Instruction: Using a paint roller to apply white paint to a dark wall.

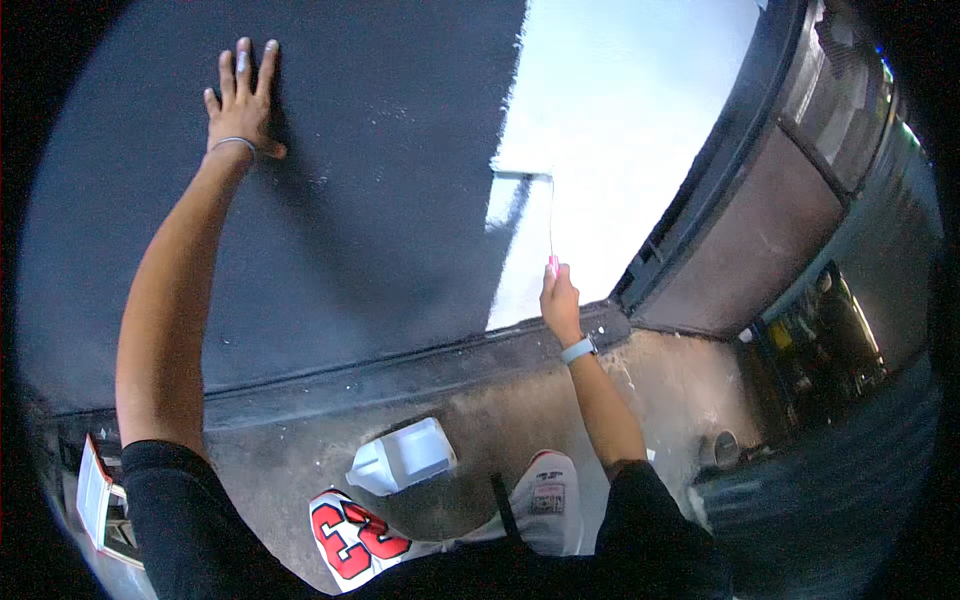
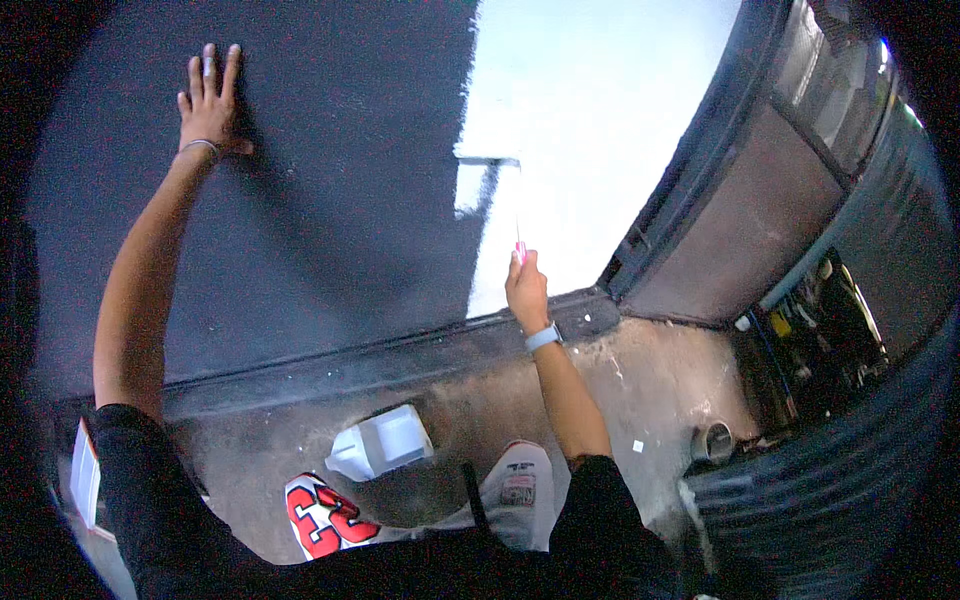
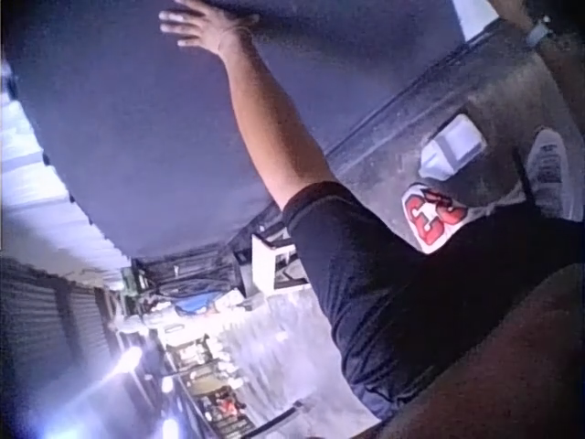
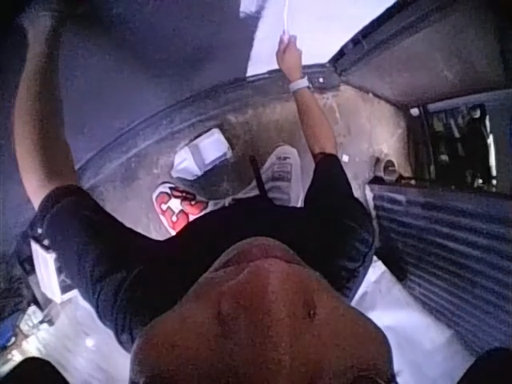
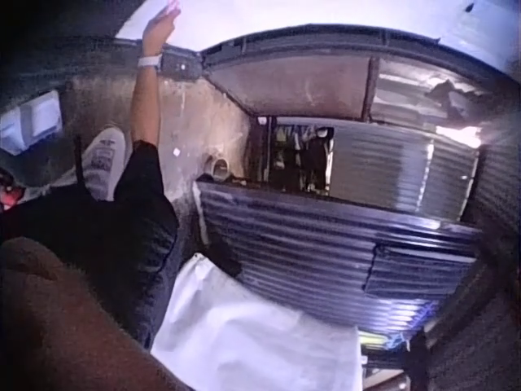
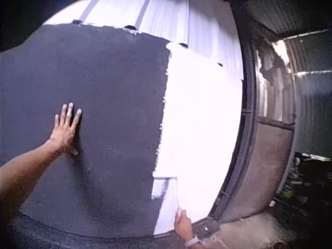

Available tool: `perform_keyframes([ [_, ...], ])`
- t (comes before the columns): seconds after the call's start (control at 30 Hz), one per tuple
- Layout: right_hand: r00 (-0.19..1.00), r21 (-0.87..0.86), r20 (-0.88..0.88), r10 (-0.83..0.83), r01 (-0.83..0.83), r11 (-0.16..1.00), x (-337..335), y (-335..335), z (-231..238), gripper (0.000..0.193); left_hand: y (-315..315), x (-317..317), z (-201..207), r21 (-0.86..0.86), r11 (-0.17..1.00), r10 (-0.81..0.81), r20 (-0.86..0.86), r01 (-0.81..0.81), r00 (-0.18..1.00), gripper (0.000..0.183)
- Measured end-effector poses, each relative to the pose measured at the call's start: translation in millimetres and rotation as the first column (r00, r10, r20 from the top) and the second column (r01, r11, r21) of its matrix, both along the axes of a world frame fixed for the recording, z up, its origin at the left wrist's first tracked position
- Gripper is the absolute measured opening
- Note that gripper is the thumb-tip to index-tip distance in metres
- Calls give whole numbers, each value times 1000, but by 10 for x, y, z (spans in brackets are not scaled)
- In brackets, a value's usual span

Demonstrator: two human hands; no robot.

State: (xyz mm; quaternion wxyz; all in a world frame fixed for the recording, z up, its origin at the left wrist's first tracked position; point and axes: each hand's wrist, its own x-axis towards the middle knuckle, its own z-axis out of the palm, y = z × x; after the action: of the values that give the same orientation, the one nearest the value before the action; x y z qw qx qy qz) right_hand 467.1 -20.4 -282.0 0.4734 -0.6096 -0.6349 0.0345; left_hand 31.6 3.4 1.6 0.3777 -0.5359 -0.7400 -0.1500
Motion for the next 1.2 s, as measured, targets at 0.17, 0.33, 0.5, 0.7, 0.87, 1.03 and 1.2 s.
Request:
perform_keyframes([
  [0.17,1000,218,-2,-27,27,976,11,227,435,23,-21,27,-20,-22,999,-28,17,29,999,148],
  [0.33,997,182,12,-81,78,980,-19,347,1268,27,-28,24,-21,6,1000,-17,17,17,1000,147],
  [0.5,997,194,35,-73,65,979,-12,296,775,25,0,14,-4,36,998,-57,16,56,998,146],
  [0.7,998,181,21,-56,51,982,19,289,645,23,97,-37,-70,45,998,-49,6,49,999,146],
  [0.87,996,212,58,-71,57,976,40,323,626,23,142,-160,-106,164,965,-200,-39,204,979,147],
  [1.03,992,-34,103,-74,78,996,69,-124,-257,24,151,-214,-174,240,931,-265,-83,277,961,147],
  [1.2,989,-223,142,-49,81,971,90,-374,-880,32,35,-227,-123,292,891,-311,-160,346,937,147],
])
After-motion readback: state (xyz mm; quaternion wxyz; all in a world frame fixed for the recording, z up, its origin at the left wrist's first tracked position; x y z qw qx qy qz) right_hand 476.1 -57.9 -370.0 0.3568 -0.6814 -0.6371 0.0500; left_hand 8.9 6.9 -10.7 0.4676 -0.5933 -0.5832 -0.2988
